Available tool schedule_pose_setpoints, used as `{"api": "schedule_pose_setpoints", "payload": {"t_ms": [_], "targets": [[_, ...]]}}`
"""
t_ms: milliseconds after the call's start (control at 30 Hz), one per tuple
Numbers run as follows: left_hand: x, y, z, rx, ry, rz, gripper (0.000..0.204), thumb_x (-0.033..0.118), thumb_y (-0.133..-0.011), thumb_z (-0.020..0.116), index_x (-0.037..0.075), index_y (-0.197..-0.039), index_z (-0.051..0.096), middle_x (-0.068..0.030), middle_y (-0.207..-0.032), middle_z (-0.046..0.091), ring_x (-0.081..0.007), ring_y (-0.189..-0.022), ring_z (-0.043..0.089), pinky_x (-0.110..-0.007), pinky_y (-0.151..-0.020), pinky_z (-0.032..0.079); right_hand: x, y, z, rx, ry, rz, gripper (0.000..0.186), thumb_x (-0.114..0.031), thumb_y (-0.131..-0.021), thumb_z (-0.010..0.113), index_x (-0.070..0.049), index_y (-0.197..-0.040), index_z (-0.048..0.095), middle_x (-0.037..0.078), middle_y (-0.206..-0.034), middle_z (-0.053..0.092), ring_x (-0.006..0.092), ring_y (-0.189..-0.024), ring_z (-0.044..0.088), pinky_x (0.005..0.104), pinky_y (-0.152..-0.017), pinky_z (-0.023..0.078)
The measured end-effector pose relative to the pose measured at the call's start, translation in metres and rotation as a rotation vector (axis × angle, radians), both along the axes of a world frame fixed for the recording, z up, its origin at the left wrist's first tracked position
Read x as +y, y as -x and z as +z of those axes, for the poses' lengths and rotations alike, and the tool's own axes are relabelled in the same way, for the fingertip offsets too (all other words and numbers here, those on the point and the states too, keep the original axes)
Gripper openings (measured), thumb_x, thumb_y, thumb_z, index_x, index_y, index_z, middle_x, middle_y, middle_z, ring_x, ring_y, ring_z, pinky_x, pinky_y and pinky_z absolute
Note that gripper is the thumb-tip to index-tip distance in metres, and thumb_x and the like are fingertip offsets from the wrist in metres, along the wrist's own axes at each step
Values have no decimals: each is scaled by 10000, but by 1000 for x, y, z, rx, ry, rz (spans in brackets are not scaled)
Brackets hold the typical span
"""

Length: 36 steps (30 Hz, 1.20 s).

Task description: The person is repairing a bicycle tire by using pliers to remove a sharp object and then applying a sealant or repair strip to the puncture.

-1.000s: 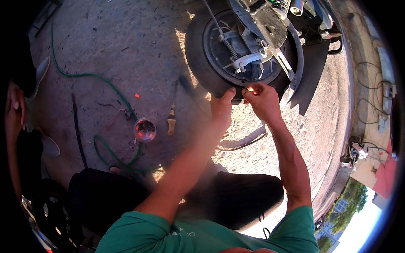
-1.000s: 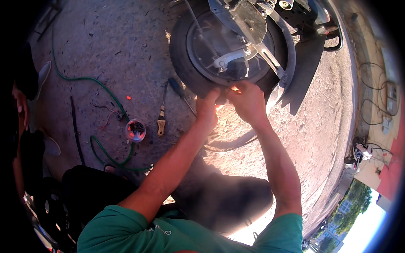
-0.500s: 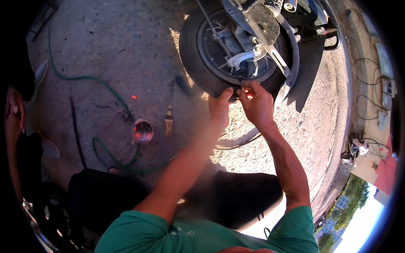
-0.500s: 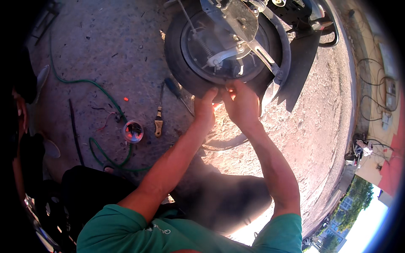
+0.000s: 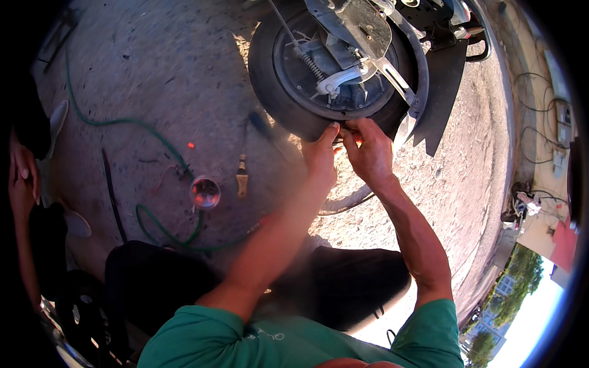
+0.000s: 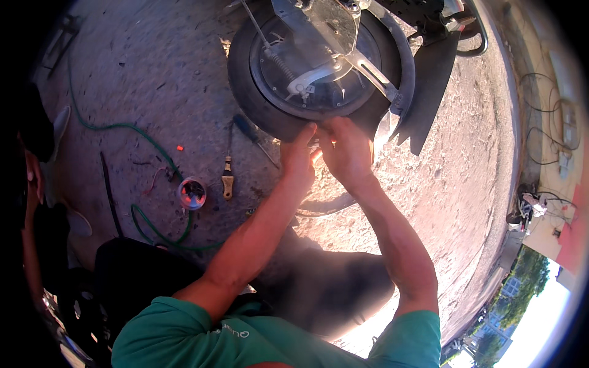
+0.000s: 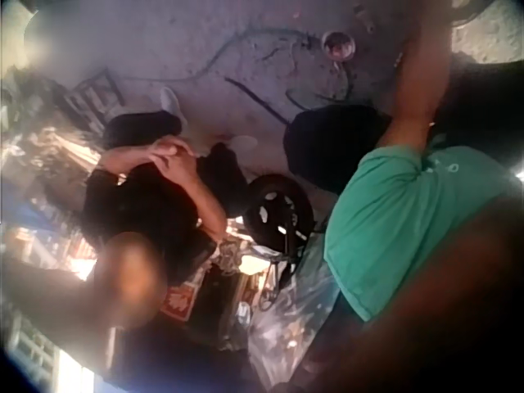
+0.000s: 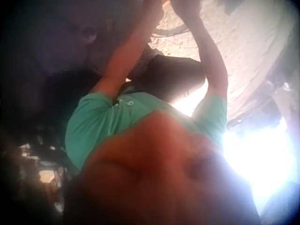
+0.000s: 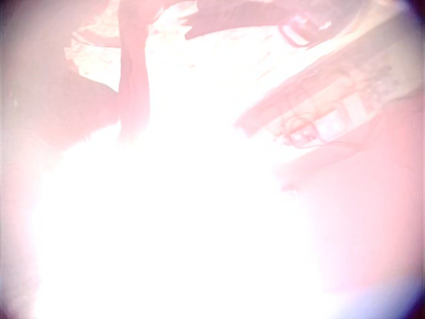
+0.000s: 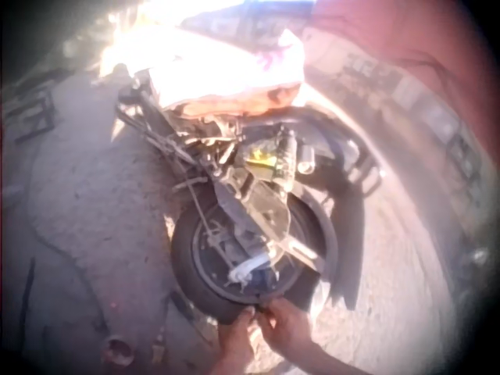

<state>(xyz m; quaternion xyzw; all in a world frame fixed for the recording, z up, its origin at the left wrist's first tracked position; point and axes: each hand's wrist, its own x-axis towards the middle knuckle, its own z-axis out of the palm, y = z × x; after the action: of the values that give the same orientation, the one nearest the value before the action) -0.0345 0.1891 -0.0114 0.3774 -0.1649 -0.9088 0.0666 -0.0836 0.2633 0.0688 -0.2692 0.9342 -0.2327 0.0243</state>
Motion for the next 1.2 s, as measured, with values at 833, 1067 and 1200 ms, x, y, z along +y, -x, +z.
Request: {"api": "schedule_pose_setpoints", "payload": {"t_ms": [833,1067,1200], "targets": [[-18,-2,-3,-57,178,-133,489,220,-905,741,166,-1352,553,-8,-1245,648,-195,-1077,649,-497,-886,533,-15,1,4,-80,-7,-33,58,-101,-901,727,-76,-944,697,109,-941,684,351,-869,697,435,-726,543],[-4,-11,-17,-38,213,-153,519,166,-906,743,139,-1383,541,-5,-1237,656,-189,-1030,665,-436,-834,556,-8,-6,3,-16,-117,-27,68,-95,-881,736,-88,-936,695,102,-925,681,346,-844,694,438,-709,541],[-14,-12,-24,24,227,-145,526,170,-913,745,130,-1392,535,-16,-1241,661,-174,-1029,665,-406,-806,561,-6,-1,-17,109,-29,125,81,-86,-861,741,-91,-917,682,94,-915,672,351,-829,681,448,-703,538]]}}
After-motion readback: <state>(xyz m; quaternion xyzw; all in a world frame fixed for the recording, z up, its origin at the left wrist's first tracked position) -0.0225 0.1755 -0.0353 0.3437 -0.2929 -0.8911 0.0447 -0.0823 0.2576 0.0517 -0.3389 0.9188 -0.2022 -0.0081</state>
